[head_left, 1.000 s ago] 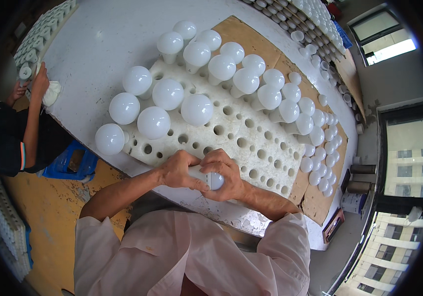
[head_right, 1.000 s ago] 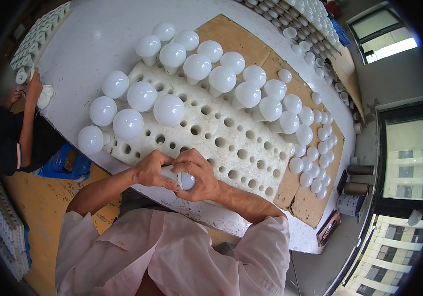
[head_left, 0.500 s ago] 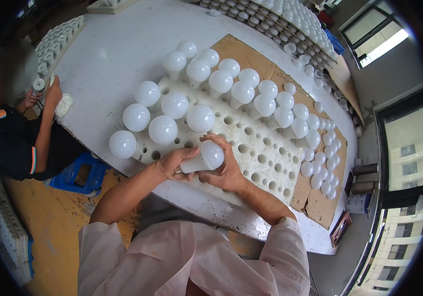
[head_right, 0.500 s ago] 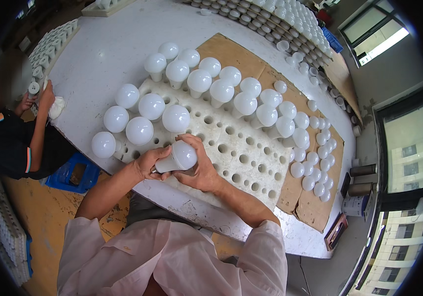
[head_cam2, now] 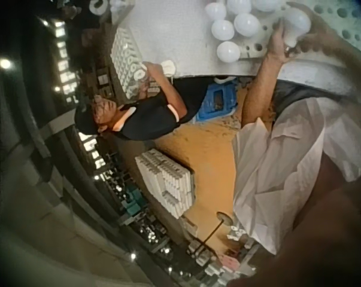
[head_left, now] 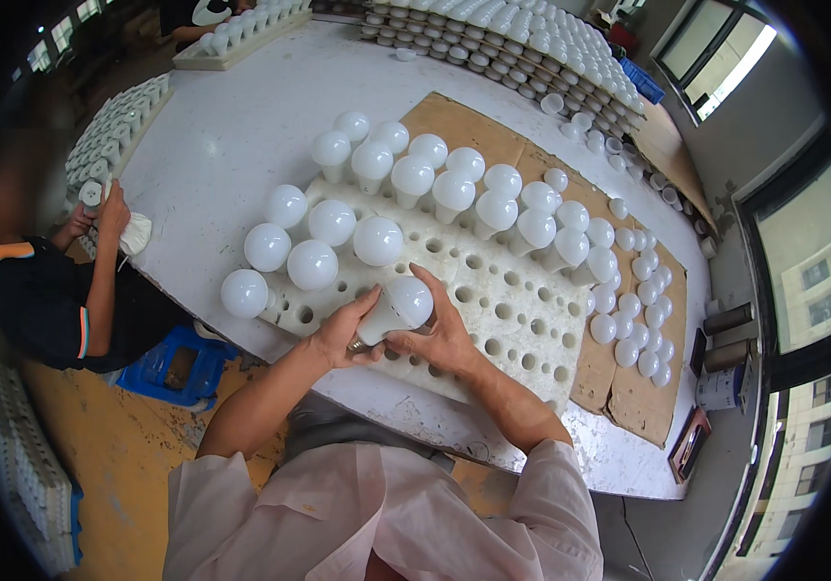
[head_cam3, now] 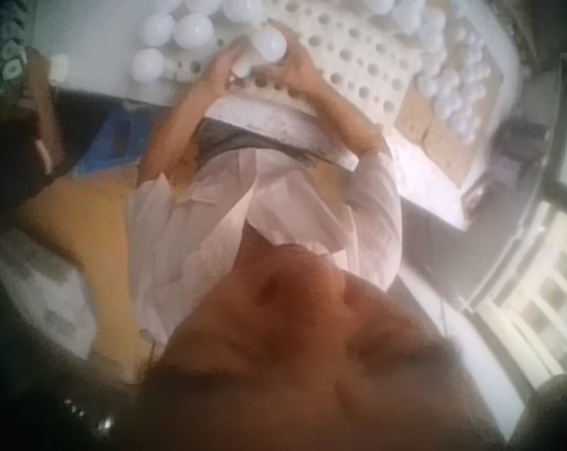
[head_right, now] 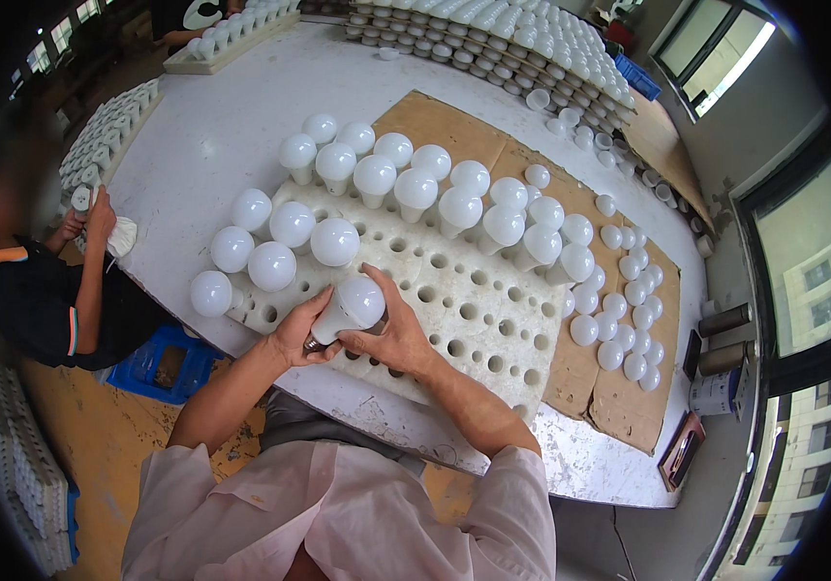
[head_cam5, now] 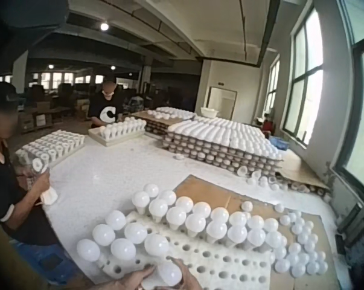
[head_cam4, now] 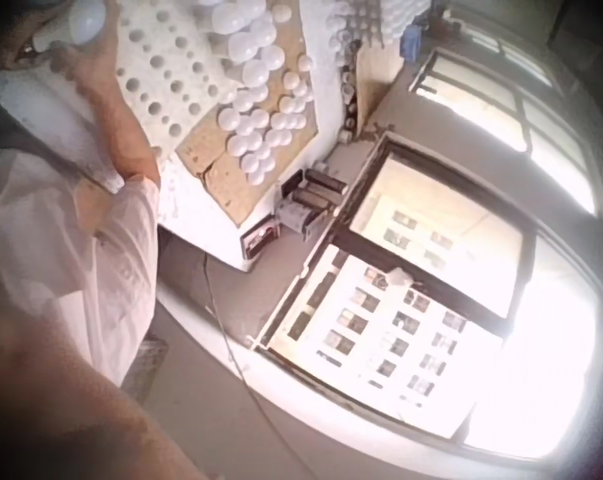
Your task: The person assembles light bulbs by pressing dome covers onto light bulb bases by hand and placing the assembled bulbs into slots on a foam tray.
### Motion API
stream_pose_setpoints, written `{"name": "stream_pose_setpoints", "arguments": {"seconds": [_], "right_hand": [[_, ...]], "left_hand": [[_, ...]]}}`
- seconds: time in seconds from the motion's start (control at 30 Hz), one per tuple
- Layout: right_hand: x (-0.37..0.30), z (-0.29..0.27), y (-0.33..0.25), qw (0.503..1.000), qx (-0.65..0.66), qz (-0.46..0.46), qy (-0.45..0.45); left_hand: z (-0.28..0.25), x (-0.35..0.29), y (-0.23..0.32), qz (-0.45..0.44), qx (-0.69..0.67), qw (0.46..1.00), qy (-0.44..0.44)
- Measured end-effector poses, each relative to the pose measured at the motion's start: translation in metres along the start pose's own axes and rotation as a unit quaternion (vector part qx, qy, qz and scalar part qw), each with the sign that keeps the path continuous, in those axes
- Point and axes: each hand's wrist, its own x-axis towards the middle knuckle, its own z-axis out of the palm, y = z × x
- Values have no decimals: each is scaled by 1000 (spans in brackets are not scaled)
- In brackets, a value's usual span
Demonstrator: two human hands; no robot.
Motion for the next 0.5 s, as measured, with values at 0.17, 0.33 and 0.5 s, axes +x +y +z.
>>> {"name": "stream_pose_setpoints", "arguments": {"seconds": [0.17, 0.33, 0.5], "right_hand": [[-2, 2, 9, 991, 112, 72, -15], [2, -16, 20, 994, 37, 47, 91], [27, 2, -26, 973, -154, -161, 64]], "left_hand": [[1, -3, -14, 22, 18, 998, 51], [-2, -30, -45, 140, 118, 975, 126], [-16, -58, -74, 181, 246, 941, 144]]}}
